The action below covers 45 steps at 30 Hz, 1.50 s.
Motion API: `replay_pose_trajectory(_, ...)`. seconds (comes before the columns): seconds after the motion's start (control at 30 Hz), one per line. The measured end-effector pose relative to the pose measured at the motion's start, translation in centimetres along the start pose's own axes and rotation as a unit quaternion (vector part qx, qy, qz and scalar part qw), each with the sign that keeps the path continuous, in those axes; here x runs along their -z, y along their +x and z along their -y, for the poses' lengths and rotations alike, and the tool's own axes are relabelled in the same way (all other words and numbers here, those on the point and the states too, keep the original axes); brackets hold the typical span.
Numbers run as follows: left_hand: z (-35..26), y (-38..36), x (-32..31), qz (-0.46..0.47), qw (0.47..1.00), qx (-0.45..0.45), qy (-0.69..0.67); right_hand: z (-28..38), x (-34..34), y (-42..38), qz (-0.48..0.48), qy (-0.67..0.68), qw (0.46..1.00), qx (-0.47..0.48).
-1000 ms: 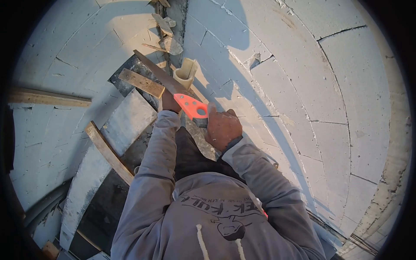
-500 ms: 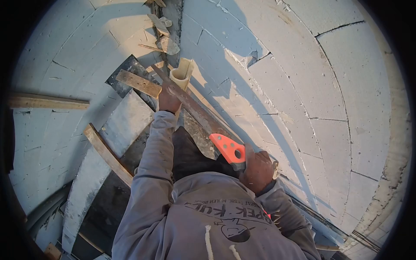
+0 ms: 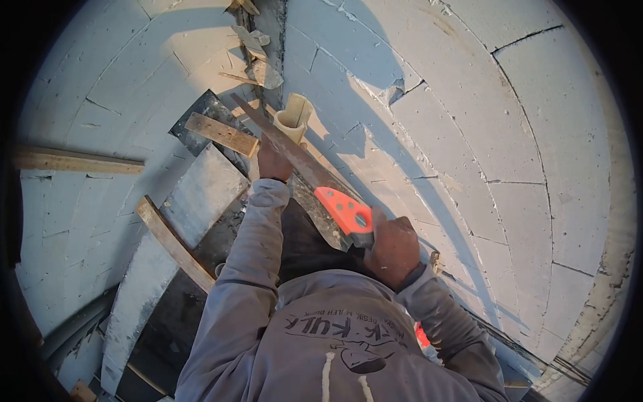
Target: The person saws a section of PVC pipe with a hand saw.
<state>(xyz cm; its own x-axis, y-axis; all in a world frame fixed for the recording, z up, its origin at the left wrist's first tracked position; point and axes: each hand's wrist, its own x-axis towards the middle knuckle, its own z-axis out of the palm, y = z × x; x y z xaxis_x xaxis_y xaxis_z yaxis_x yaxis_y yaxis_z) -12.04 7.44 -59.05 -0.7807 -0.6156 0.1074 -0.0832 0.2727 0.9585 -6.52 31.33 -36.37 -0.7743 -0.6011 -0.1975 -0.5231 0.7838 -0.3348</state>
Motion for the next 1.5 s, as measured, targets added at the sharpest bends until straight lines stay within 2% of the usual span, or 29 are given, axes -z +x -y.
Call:
replay_pose_trajectory(0.07, 1.9, -0.3, -1.1, 0.023, 0.999, 0.010, -0.030, 1.2, -2.5, 9.1, 0.004, -0.076, 0.994, 0.080)
replay_pose_trajectory(0.1, 1.9, 1.1, 0.1, 0.130, 0.984, -0.039, 0.112, 2.6, -2.4, 10.5, 0.016, -0.090, 0.992, 0.091)
replay_pose_trajectory(0.13, 1.2, 1.1, -0.6, 0.134, 0.984, -0.044, 0.107, 2.0, -2.2, 9.4, 0.012, -0.094, 0.992, 0.086)
replay_pose_trajectory(0.2, -0.3, 0.2, -0.4, -0.044, 0.999, -0.021, -0.007, 0.5, -2.4, 4.4, 0.003, -0.072, 0.997, 0.042)
replay_pose_trajectory(0.23, -2.7, 0.4, 1.1, 0.012, 0.999, 0.028, -0.044, -1.0, -1.3, -0.1, -0.012, -0.077, 0.997, 0.023)
replay_pose_trajectory(0.27, -3.3, -0.2, 1.1, 0.013, 0.998, 0.035, -0.048, -2.1, -0.1, -3.4, -0.028, -0.083, 0.996, 0.006)
replay_pose_trajectory(0.37, -2.7, 0.2, 1.0, 0.023, 0.998, 0.055, -0.019, -1.1, 0.6, -3.0, -0.056, -0.018, 0.998, 0.024)
replay_pose_trajectory(0.4, -1.7, 0.1, 0.8, 0.024, 0.998, 0.055, -0.016, -1.2, -0.8, 1.4, 0.005, -0.081, 0.997, 0.014)
replay_pose_trajectory(0.47, -0.2, 0.0, -0.2, 0.021, 0.989, 0.048, -0.135, 0.8, -3.2, 9.7, -0.017, -0.100, 0.991, 0.089)
replay_pose_trajectory(0.5, 0.7, 0.3, -0.5, 0.050, 0.991, 0.034, -0.122, 1.2, -3.2, 9.8, -0.024, -0.099, 0.991, 0.092)
replay_pose_trajectory(0.53, 0.3, 0.7, -0.5, 0.078, 0.991, 0.020, -0.109, 1.4, -3.3, 8.2, -0.023, -0.095, 0.992, 0.084)
replay_pose_trajectory(0.6, -1.8, 0.6, 0.7, 0.032, 0.998, 0.052, 0.011, -0.8, -1.6, 1.3, -0.014, -0.059, 0.998, 0.023)
replay_pose_trajectory(0.67, -3.0, 0.7, 1.2, 0.036, 0.996, 0.071, -0.038, -2.0, 1.0, -5.5, -0.029, -0.043, 0.999, 0.003)
replay_pose_trajectory(0.73, -2.2, 0.3, 0.8, 0.002, 1.000, 0.020, -0.004, -1.4, 0.5, -2.7, -0.004, -0.042, 0.999, -0.002)
replay_pose_trajectory(0.77, -2.5, -0.1, 0.3, -0.030, 0.998, -0.008, -0.061, -1.2, 0.4, -0.2, 0.021, -0.052, 0.998, -0.016)
replay_pose_trajectory(0.8, -1.9, -0.5, 0.2, -0.028, 0.998, -0.004, -0.062, -0.1, -1.1, 5.1, 0.051, -0.103, 0.993, 0.001)
replay_pose_trajectory(0.83, -0.8, -0.4, 0.0, 0.037, 0.999, -0.008, 0.033, 0.1, -3.7, 9.4, -0.014, -0.088, 0.991, 0.101)
replay_pose_trajectory(0.87, 0.6, 0.3, -0.2, 0.095, 0.987, -0.018, 0.126, 0.7, -3.8, 10.0, -0.018, -0.091, 0.990, 0.105)
replay_pose_trajectory(0.93, -0.1, -0.7, 0.0, 0.115, 0.992, 0.002, 0.055, 1.4, -3.9, 8.3, -0.008, -0.110, 0.992, 0.067)
replay_pose_trajectory(1.0, -2.9, -0.1, 0.6, 0.010, 0.999, -0.002, -0.052, -1.6, -1.2, 0.2, -0.003, -0.067, 0.998, 0.008)
replay_pose_trajectory(1.07, -2.1, 0.7, 0.5, 0.022, 0.994, -0.012, -0.106, -1.5, 1.3, -5.8, -0.025, -0.017, 0.999, -0.010)
replay_pose_trajectory(1.13, -2.2, -0.4, 0.5, 0.000, 1.000, 0.021, -0.007, -1.3, 0.1, -2.0, -0.007, -0.025, 1.000, 0.002)
replay_pose_trajectory(1.17, -2.4, -0.7, 0.4, 0.001, 1.000, 0.018, -0.018, -1.3, -0.5, 0.8, 0.010, -0.048, 0.999, 0.002)
replay_pose_trajectory(1.2, -1.1, -1.6, -0.2, 0.004, 0.999, 0.026, -0.020, -0.7, -2.1, 6.0, 0.007, -0.118, 0.991, 0.065)
replay_pose_trajectory(1.23, 0.9, -0.7, -1.1, 0.020, 0.982, 0.062, -0.179, 0.2, -3.4, 9.3, -0.023, -0.115, 0.989, 0.095)
replay_pose_trajectory(1.27, 1.9, 0.6, -1.5, 0.041, 0.937, 0.092, -0.334, 0.1, -2.6, 9.4, -0.032, -0.121, 0.987, 0.098)
replay_pose_trajectory(1.3, 1.7, 0.0, -0.7, 0.047, 0.995, 0.002, -0.090, 0.2, -1.9, 7.3, -0.027, -0.104, 0.990, 0.091)
replay_pose_trajectory(1.43, -1.8, 0.1, 0.3, 0.031, 0.997, 0.031, -0.057, -3.3, -0.2, -6.8, -0.060, -0.048, 0.997, 0.010)
replay_pose_trajectory(1.5, -2.1, -0.9, 0.4, 0.012, 0.999, 0.030, -0.034, -2.0, 0.5, -4.7, -0.037, -0.024, 0.999, 0.012)
